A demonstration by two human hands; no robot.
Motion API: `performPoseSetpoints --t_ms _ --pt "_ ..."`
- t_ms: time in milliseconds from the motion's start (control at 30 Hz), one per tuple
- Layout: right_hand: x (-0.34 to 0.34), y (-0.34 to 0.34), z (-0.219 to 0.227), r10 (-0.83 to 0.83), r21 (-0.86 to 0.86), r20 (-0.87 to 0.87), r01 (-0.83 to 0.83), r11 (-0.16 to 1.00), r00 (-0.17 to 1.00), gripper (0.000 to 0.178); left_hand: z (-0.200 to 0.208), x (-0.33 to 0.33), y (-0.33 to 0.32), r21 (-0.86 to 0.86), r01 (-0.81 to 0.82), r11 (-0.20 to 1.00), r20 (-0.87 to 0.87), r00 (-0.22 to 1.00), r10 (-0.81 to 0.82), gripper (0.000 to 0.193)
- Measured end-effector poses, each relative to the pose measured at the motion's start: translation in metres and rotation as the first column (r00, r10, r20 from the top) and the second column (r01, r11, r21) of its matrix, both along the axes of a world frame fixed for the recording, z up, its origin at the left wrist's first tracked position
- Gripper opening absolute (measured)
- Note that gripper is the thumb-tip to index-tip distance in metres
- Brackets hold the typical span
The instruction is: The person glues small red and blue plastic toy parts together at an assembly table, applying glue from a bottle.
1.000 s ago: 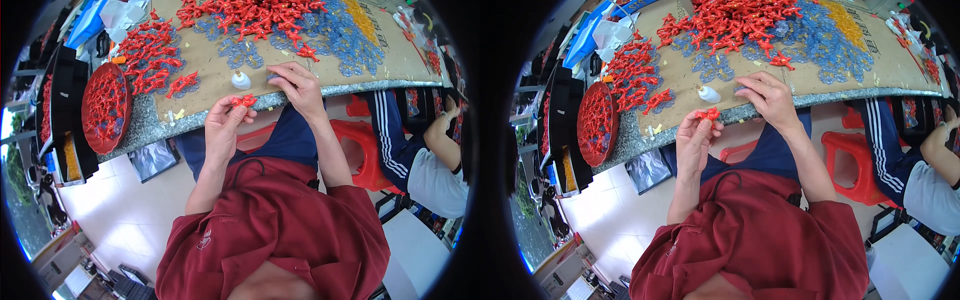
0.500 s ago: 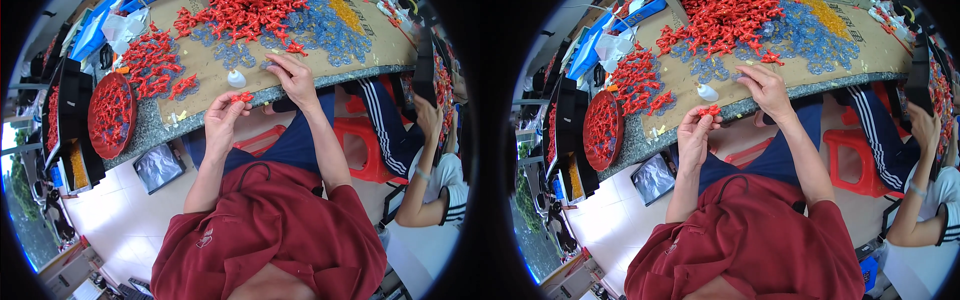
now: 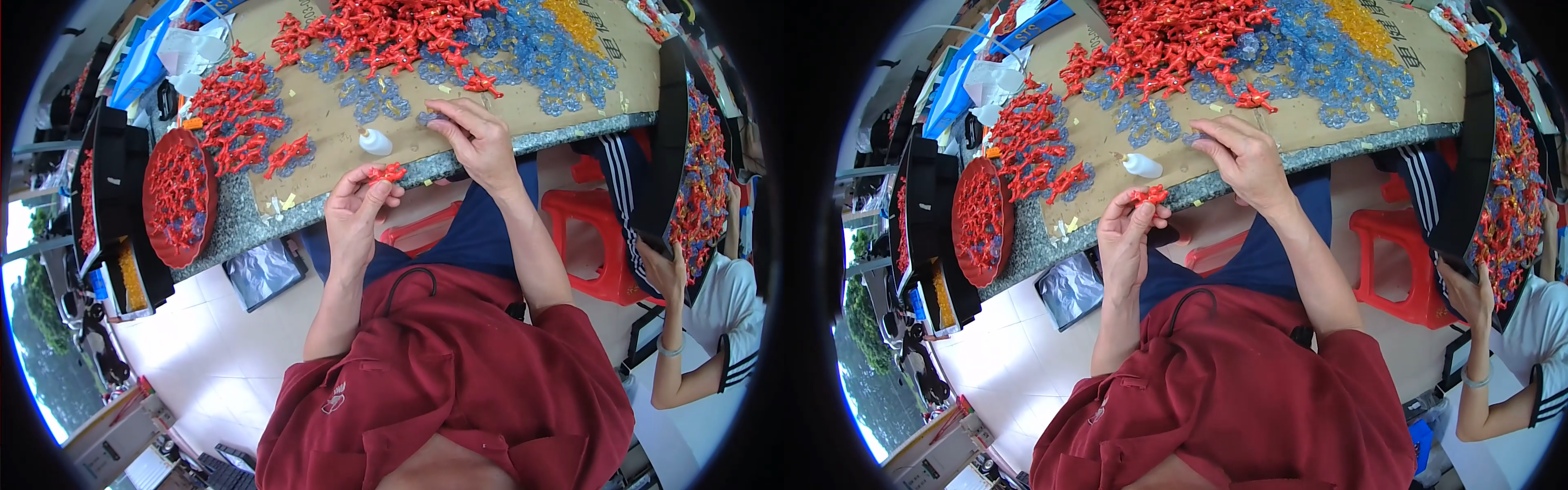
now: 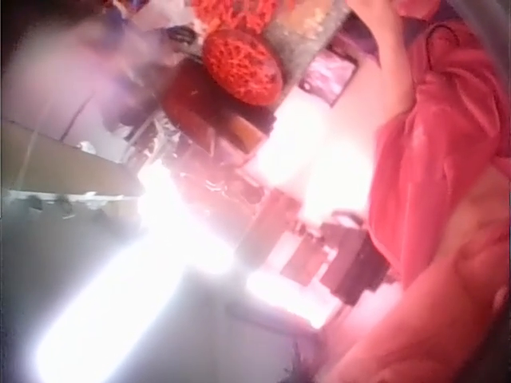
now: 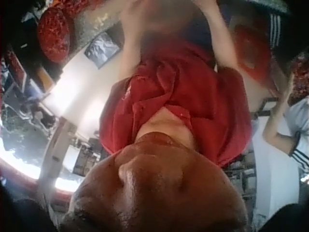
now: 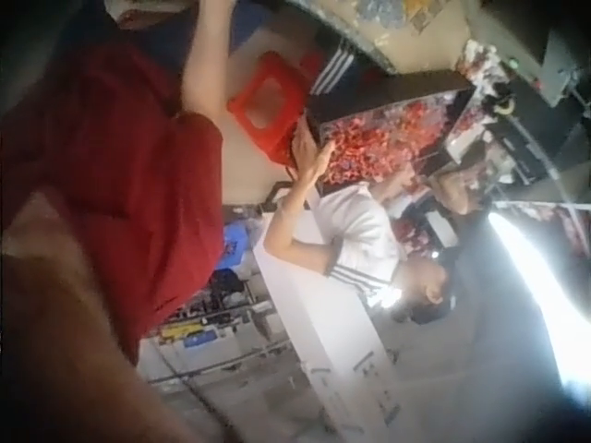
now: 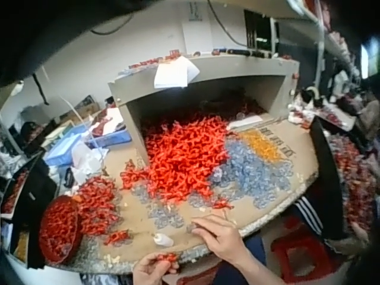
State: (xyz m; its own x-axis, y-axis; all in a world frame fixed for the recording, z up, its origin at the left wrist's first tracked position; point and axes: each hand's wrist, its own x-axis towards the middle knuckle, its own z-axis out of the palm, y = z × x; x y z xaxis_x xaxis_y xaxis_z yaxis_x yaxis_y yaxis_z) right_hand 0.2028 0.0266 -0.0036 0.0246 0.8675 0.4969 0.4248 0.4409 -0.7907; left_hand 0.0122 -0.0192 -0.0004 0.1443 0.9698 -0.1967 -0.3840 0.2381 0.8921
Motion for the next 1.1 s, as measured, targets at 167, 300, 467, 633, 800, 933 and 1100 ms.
performPoseSetpoints --t_ms 167,300,467,633,800,933,1100 --pt "0.0 0.002 0.0 -0.018 -0.025 0.006 0.018 1.0 1.0 0.022 0.009 0.016 0.001 0.058 0.026 0.998 -0.011 1.0 -0.026 0.02" --pt "-0.002 0.006 -0.003 -0.017 0.012 0.04 0.017 1.0 0.999 0.021 0.007 0.022 0.002 0.072 0.076 0.994 0.025 0.997 -0.078 0.019" --pt "-0.004 0.005 -0.006 -0.018 0.055 0.077 0.014 0.998 0.997 0.023 0.014 0.029 0.002 0.008 0.138 0.99 0.244 0.96 -0.135 0.017" --pt "-0.008 0.005 -0.006 -0.119 0.052 0.063 0.116 0.992 0.991 0.024 0.011 0.028 -0.001 0.058 0.129 0.99 0.212 0.968 -0.138 0.016" --pt "-0.006 0.002 -0.001 -0.143 0.056 -0.037 0.145 0.988 0.989 0.019 0.011 0.026 -0.002 0.033 0.137 0.99 0.285 0.948 -0.141 0.017" --pt "0.009 -0.022 0.008 -0.143 0.013 -0.232 0.15 0.989 0.962 0.011 0.012 0.033 -0.002 0.004 0.111 0.994 0.242 0.964 -0.109 0.017" --pt "0.024 -0.066 0.036 -0.074 -0.222 -0.228 0.022 0.975 0.971 0.012 0.012 0.057 0.001 0.106 0.121 0.987 0.155 0.979 -0.136 0.016"
